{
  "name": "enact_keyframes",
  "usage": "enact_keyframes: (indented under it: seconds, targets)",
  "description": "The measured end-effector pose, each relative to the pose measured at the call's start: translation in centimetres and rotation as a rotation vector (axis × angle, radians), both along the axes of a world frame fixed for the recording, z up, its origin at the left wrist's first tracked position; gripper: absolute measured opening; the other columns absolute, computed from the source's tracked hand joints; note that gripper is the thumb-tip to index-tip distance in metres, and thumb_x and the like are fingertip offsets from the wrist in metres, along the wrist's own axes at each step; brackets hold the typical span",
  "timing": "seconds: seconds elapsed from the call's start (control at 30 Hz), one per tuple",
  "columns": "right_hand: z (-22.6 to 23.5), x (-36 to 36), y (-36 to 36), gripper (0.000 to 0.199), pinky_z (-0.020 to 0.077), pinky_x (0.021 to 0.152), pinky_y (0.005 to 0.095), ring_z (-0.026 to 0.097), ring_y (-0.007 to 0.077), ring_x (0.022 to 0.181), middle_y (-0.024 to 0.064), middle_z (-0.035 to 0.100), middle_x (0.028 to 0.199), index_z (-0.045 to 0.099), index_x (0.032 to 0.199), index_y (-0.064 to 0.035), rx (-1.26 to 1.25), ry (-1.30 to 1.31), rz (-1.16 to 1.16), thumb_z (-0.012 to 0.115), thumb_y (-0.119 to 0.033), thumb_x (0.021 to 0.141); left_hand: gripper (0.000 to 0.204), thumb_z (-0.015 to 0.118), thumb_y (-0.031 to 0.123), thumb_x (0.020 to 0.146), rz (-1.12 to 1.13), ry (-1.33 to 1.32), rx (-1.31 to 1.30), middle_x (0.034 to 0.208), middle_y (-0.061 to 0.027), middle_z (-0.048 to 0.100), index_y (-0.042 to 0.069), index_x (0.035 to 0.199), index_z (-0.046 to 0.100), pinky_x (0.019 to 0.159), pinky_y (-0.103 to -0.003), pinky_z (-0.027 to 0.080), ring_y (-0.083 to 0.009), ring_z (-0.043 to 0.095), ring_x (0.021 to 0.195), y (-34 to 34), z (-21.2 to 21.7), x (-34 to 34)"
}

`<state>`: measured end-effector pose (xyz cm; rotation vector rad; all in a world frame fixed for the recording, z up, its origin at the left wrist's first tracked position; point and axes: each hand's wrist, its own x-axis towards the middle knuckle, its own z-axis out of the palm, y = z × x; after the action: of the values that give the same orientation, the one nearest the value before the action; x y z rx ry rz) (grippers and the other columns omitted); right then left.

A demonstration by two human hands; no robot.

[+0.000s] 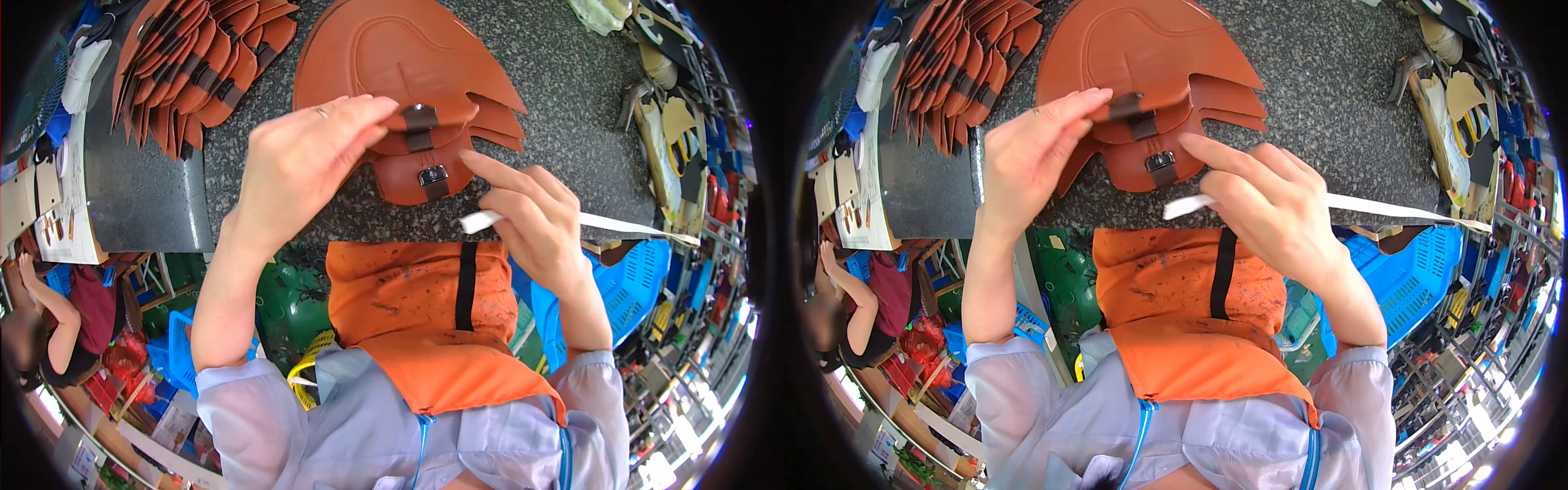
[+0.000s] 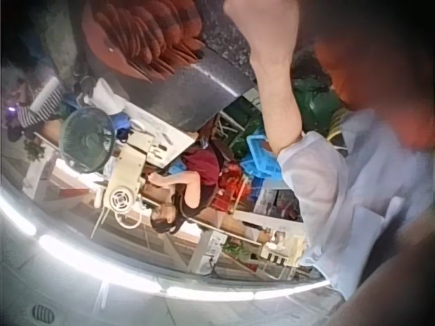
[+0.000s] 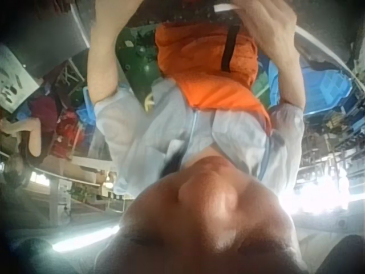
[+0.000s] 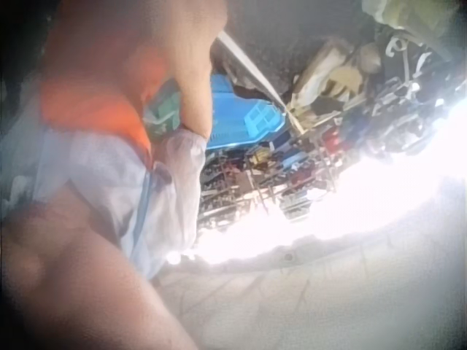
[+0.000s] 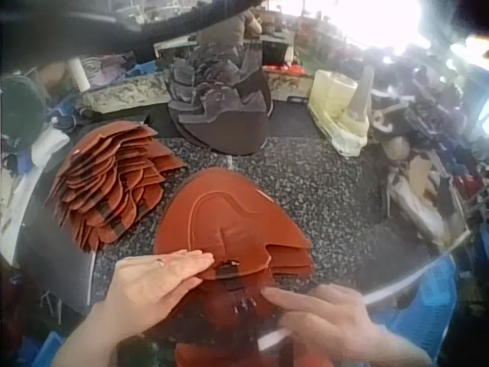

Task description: The person applies adhesive tape along the edges of leather shoe upper pieces by hand, pressing the tape down and stacking the pieces on the table.

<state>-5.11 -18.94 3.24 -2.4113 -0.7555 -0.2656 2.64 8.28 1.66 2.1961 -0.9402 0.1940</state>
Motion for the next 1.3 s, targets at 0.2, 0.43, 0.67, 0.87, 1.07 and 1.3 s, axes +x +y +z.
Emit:
enact_keyframes:
  seconds: [0.2, 0.43, 0.67, 0.87, 1.07, 1.3]
  targets:
    - [-0.9, 0.7, 1.2, 0.018, 0.0523, 0.063, 0.0334, 0.059, 0.0205, 0.071, 0.0062, 0.07, 0.126, 0.058, 0.087, -0.0079, -0.134, -0.015, 0.01, 0.073, -0.008, 0.078, 0.017, 0.064, 0.007, 0.099, 0.275, -0.152, -0.317, 0.098, -0.0077, 0.076, 0.004, 0.114, 0.073, 0.068, -0.026, 0.054, -0.0099, 0.071, 0.078, 0.0, 1.2, 2.1]
    - [-0.8, 0.8, 0.5, 0.022, 0.0521, 0.064, 0.0339, 0.06, 0.0215, 0.07, 0.0076, 0.071, 0.124, 0.058, 0.086, -0.008, -0.084, 0.074, 0.019, 0.077, -0.007, 0.074, 0.048, 0.081, 0.004, 0.074, -0.186, -0.384, 0.071, 0.123, -0.0167, 0.071, 0.002, 0.12, 0.067, 0.1, -0.043, 0.056, -0.0346, 0.068, 0.116, 0.6, -0.8, 3.2]
    - [0.0, 0.2, -1.3, 0.028, 0.0485, 0.064, 0.0335, 0.066, 0.0194, 0.072, 0.011, 0.072, 0.12, 0.064, 0.093, -0.0079, -0.008, 0.078, 0.029, 0.079, -0.004, 0.07, 0.053, 0.084, 0.008, 0.069, -0.186, -0.108, 0.076, 0.133, -0.0137, 0.066, 0.004, 0.119, 0.066, 0.106, -0.05, 0.051, -0.0355, 0.061, 0.126, 0.9, -1.4, 1.9]
    - [-0.3, -0.5, -1.3, 0.028, 0.0464, 0.063, 0.0324, 0.062, 0.0182, 0.066, 0.0112, 0.072, 0.122, 0.063, 0.092, -0.008, -0.055, 0.064, 0.045, 0.079, -0.005, 0.069, 0.052, 0.077, -0.004, 0.07, -0.19, -0.205, 0.224, 0.131, -0.0149, 0.067, 0.002, 0.12, 0.066, 0.103, -0.046, 0.055, -0.0353, 0.064, 0.122, 0.5, 0.0, 1.9]
    - [-0.7, -0.8, -1.4, 0.028, 0.0465, 0.062, 0.0327, 0.06, 0.0183, 0.066, 0.0098, 0.071, 0.123, 0.063, 0.091, -0.008, -0.067, 0.081, 0.006, 0.08, -0.006, 0.07, 0.054, 0.067, -0.011, 0.069, -0.155, -0.235, 0.063, 0.127, -0.0155, 0.069, 0.001, 0.121, 0.067, 0.095, -0.043, 0.059, -0.0369, 0.068, 0.114, 0.1, 0.5, 1.6]
    - [-1.0, -0.9, -1.8, 0.026, 0.0466, 0.061, 0.0328, 0.059, 0.0183, 0.067, 0.0091, 0.071, 0.122, 0.063, 0.091, -0.0079, 0.009, 0.066, 0.048, 0.079, -0.008, 0.07, 0.089, 0.09, 0.022, 0.05, -0.119, -0.116, 0.262, 0.136, -0.0141, 0.064, 0.005, 0.131, 0.057, 0.102, -0.046, 0.054, -0.0398, 0.061, 0.125, -0.7, 0.5, -1.2]
